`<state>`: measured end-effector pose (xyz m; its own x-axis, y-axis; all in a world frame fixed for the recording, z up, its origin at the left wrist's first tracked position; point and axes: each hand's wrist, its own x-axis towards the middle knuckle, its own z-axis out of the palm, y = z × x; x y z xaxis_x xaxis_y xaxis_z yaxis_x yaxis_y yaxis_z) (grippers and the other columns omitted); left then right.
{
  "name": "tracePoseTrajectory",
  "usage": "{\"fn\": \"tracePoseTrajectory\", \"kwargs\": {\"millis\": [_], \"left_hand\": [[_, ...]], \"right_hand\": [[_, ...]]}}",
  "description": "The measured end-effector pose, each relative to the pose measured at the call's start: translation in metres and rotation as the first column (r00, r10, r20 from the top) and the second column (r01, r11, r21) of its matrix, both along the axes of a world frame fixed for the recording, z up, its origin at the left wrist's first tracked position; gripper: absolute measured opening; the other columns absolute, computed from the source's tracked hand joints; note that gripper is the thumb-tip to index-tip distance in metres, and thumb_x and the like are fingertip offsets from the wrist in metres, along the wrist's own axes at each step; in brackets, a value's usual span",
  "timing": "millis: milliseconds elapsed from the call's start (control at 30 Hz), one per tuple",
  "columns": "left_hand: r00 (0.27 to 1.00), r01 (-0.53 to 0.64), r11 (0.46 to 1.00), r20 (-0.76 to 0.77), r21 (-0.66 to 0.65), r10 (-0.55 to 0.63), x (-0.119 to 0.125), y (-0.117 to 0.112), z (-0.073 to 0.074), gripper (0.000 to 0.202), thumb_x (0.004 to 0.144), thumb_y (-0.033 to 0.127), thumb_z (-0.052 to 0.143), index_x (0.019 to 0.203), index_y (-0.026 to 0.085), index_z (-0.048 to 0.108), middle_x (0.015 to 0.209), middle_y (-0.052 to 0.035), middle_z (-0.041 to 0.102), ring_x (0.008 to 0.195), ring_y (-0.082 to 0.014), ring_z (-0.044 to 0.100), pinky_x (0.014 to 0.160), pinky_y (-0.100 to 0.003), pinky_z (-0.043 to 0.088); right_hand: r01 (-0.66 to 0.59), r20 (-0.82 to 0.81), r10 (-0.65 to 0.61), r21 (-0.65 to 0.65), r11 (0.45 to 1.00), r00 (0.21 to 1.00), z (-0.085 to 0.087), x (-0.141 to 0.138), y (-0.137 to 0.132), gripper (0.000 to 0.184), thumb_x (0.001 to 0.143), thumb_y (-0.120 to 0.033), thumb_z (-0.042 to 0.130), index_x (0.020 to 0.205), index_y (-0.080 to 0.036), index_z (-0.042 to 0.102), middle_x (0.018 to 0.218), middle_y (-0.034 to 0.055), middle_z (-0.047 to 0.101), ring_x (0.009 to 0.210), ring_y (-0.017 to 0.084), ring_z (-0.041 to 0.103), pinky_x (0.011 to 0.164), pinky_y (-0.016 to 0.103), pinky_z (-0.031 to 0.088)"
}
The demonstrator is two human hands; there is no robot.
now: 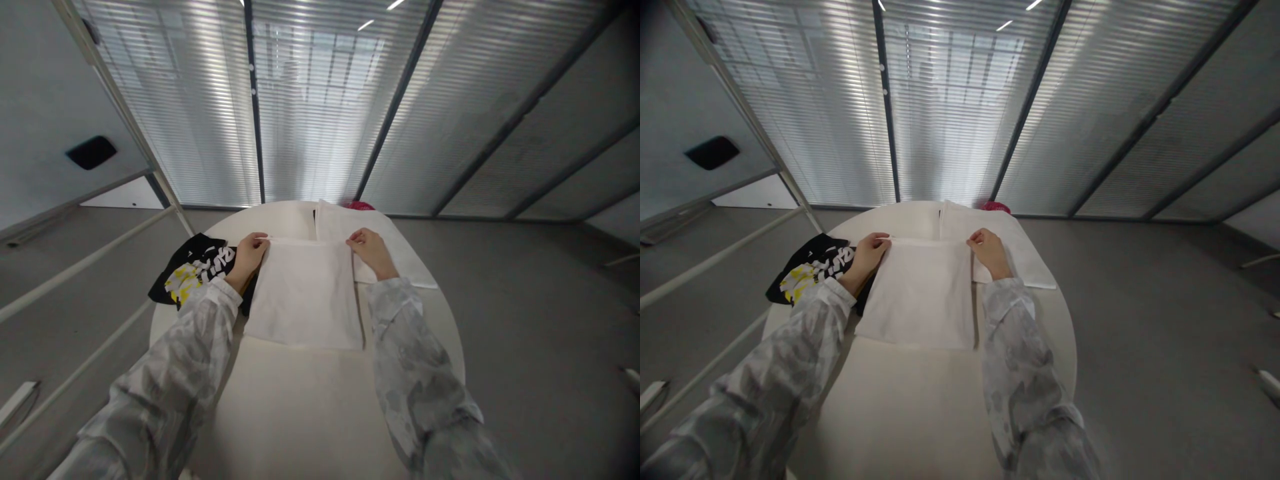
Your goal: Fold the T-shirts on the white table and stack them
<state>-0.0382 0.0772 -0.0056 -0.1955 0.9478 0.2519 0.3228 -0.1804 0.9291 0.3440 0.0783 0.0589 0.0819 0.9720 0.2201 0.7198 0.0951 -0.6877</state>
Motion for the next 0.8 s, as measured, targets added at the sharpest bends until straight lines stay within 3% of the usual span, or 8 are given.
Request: {"fn": "tracePoseTrajectory", "kwargs": {"millis": [267,533,633,700,800], "left_hand": [[0.996,-0.073,0.997,-0.056,0.019,0.074,-0.002,0.002,-0.006,0.020,0.085,0.033,0.077,0.099,0.019,0.077,0.099,-0.0110,0.082,0.093,-0.0256,0.075,0.091,-0.037,0.056],[0.987,-0.146,0.989,-0.074,-0.031,0.144,-0.001,-0.001,-0.001,0.030,0.087,0.034,0.079,0.112,0.020,0.070,0.095,-0.0066,0.076,0.078,-0.0214,0.068,0.077,-0.033,0.053],[0.981,-0.155,0.985,-0.108,0.072,0.162,0.004,-0.010,0.008,0.033,0.094,0.034,0.074,0.123,0.020,0.066,0.112,-0.0099,0.075,0.085,-0.0223,0.070,0.082,-0.035,0.055],[0.974,-0.068,0.980,-0.201,0.187,0.106,0.010,-0.022,0.020,0.029,0.099,0.036,0.070,0.125,0.022,0.067,0.125,-0.0122,0.072,0.100,-0.0250,0.072,0.094,-0.039,0.057],[0.900,0.226,0.954,-0.416,0.199,-0.126,0.021,-0.045,0.038,0.026,0.101,0.038,0.068,0.122,0.024,0.073,0.127,-0.0135,0.072,0.120,-0.0320,0.069,0.115,-0.047,0.051]], "right_hand": [[0.025,0.046,-0.024,-0.012,1.000,0.999,-0.016,-0.001,0.002,0.009,0.089,-0.030,0.076,0.092,-0.023,0.070,0.091,0.0039,0.081,0.086,0.021,0.075,0.086,0.033,0.056],[0.089,0.184,-0.088,0.002,0.996,0.979,-0.015,-0.011,-0.004,0.007,0.096,-0.026,0.070,0.103,-0.024,0.072,0.101,0.0069,0.081,0.096,0.025,0.074,0.093,0.038,0.055],[0.085,0.325,-0.109,0.086,0.993,0.939,-0.004,-0.023,-0.012,0.016,0.097,-0.024,0.066,0.112,-0.022,0.072,0.110,0.0132,0.079,0.104,0.031,0.071,0.096,0.043,0.053],[0.035,0.417,-0.122,0.211,0.977,0.901,0.009,-0.036,-0.024,0.021,0.098,-0.023,0.064,0.118,-0.020,0.071,0.119,0.0183,0.076,0.113,0.036,0.067,0.101,0.047,0.051],[-0.124,0.481,-0.031,0.287,0.950,0.876,0.024,-0.063,-0.051,0.025,0.103,-0.026,0.058,0.124,-0.018,0.070,0.126,0.0204,0.074,0.123,0.039,0.064,0.109,0.052,0.047]]}}
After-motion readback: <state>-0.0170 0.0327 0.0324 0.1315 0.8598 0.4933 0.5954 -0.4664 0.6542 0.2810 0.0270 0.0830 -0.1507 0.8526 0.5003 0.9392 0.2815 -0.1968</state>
